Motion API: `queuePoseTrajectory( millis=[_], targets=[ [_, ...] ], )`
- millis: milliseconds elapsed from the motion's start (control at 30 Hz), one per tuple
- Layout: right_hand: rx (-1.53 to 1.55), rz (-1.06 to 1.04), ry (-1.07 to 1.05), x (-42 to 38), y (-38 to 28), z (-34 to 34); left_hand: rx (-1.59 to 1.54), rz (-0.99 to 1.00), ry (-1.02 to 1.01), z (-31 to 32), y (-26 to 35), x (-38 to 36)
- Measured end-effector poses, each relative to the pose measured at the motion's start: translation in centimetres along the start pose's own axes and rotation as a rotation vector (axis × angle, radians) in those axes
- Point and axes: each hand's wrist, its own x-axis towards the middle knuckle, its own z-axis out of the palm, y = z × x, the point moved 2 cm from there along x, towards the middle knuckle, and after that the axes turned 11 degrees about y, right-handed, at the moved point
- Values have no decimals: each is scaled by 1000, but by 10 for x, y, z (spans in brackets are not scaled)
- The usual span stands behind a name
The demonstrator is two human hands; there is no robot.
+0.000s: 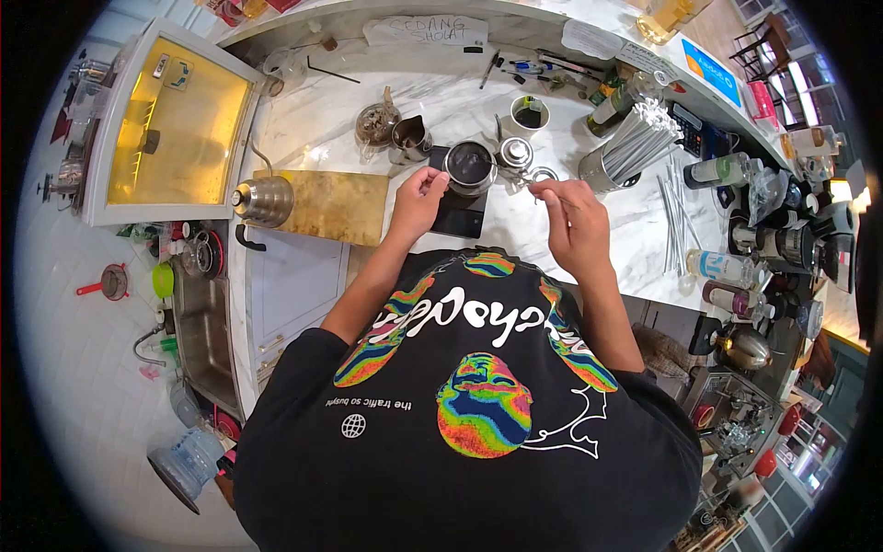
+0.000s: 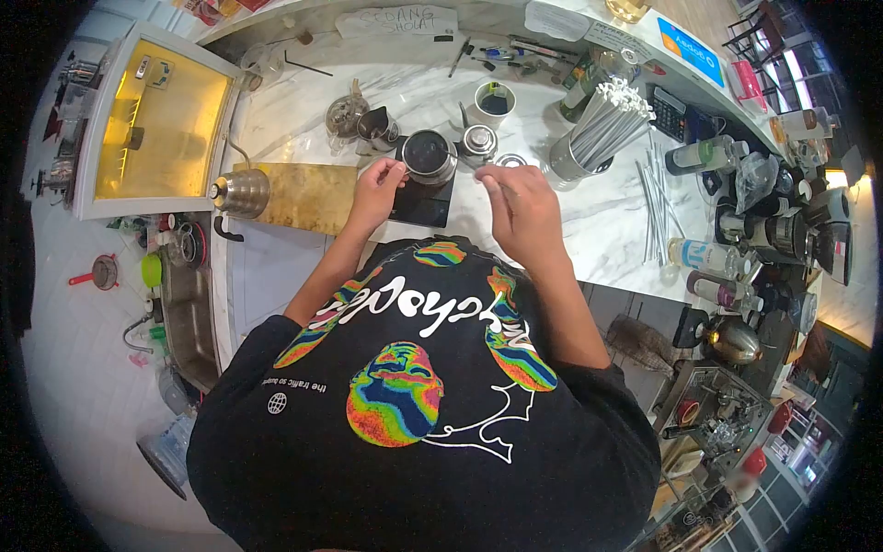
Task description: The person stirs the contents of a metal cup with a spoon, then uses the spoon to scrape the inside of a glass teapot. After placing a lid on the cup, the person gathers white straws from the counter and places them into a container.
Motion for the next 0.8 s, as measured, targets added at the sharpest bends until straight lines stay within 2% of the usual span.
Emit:
queuePoseTrajectory(
  millis=[167, 633, 733, 800],
  targets=[
    [33, -61, -22, -1, -2, -6, -8, -18, -17, 1, -2, 0],
    [44, -64, -6, 0, 0, 0, -13, -5, 2, 3, -1, -1],
    [12, -12, -7, 3, 2, 3, 2, -3, 11, 1, -1, -1],
    [-2, -47, 53, 5, 5, -2, -3, -8, 13, 1, 0, -2]
  ],
)
